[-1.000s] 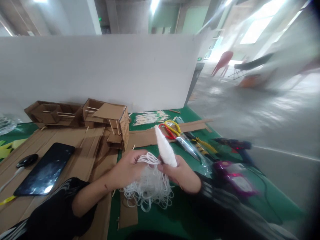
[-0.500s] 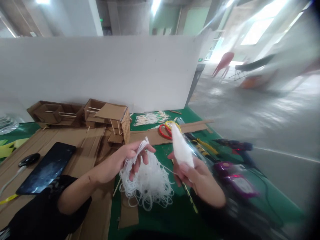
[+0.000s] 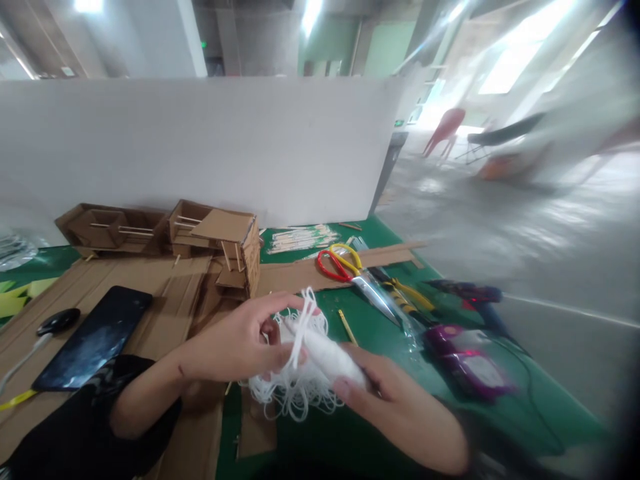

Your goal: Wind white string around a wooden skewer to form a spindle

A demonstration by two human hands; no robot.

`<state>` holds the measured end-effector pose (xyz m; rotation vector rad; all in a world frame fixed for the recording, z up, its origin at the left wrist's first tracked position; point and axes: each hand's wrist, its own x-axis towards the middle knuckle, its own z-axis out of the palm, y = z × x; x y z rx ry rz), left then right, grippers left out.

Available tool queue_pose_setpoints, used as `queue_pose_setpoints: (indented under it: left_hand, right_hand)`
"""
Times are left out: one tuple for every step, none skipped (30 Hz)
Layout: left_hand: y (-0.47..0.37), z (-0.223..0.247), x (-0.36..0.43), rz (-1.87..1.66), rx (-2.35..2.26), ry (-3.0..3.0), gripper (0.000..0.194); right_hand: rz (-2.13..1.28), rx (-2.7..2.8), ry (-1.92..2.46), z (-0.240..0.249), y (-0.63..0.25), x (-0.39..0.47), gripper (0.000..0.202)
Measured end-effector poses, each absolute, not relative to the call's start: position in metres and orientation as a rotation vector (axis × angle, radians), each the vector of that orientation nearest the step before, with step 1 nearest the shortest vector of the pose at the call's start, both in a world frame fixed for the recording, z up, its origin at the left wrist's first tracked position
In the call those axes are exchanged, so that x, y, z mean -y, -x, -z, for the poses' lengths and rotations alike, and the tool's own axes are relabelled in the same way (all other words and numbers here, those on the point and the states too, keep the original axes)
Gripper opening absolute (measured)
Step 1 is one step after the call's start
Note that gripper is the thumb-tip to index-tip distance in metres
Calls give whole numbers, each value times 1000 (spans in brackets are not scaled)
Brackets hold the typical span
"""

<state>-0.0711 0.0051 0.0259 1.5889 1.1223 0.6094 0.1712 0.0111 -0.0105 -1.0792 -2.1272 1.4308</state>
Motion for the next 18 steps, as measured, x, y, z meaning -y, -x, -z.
queue_pose_setpoints:
  left_hand:
    - [70, -26, -3, -618, -1149, -1639, 53]
    - [69, -25, -2, -642, -1181, -1685, 57]
    - [67, -24, 0, -690, -1214, -1716, 60]
    - [64, -23, 2, -764, -1247, -1729, 63]
    - [61, -21, 3, -855, -1272, -1717, 67]
    - [59, -19, 5, -951, -1279, -1680, 71]
    - [56, -16, 5, -1035, -1266, -1619, 75]
    - [53, -12, 6, -1091, -1237, -1542, 80]
    - [50, -8, 6, -1114, -1200, -1458, 83]
    - [48, -3, 6, -1106, -1165, -1379, 83]
    - [46, 1, 6, -1081, -1140, -1315, 79]
    - [45, 5, 6, -1048, -1135, -1271, 72]
    - [44, 8, 5, -992, -1132, -1257, 63]
    - [43, 10, 5, -940, -1130, -1261, 55]
    - [42, 11, 5, -894, -1121, -1271, 49]
    - [42, 10, 5, -860, -1104, -1280, 45]
    - [41, 10, 5, -843, -1078, -1283, 43]
    - [41, 9, 5, -841, -1051, -1283, 42]
  right_hand:
    - [-1461, 2111, 1050, 10, -167, -11, 32]
    - [-1493, 2099, 1012, 10, -163, -12, 33]
    - [-1525, 2081, 971, 10, -159, -12, 34]
    - [-1559, 2051, 940, 10, -156, -12, 35]
    - [-1600, 2010, 921, 11, -153, -13, 36]
    - [-1649, 1960, 914, 13, -151, -13, 38]
    - [-1699, 1904, 912, 15, -149, -13, 40]
    - [-1750, 1851, 905, 16, -148, -14, 42]
    - [-1795, 1801, 889, 18, -146, -14, 43]
    - [-1828, 1761, 866, 20, -145, -14, 44]
    - [-1851, 1727, 842, 22, -145, -14, 44]
    - [-1872, 1696, 819, 24, -144, -15, 43]
    - [-1897, 1663, 797, 25, -143, -15, 44]
    - [-1927, 1627, 778, 26, -143, -16, 45]
    - [-1957, 1587, 762, 27, -142, -16, 47]
    - [-1984, 1552, 747, 28, -141, -18, 50]
    - [-2004, 1525, 732, 28, -141, -19, 55]
    - [-2014, 1511, 718, 28, -140, -21, 59]
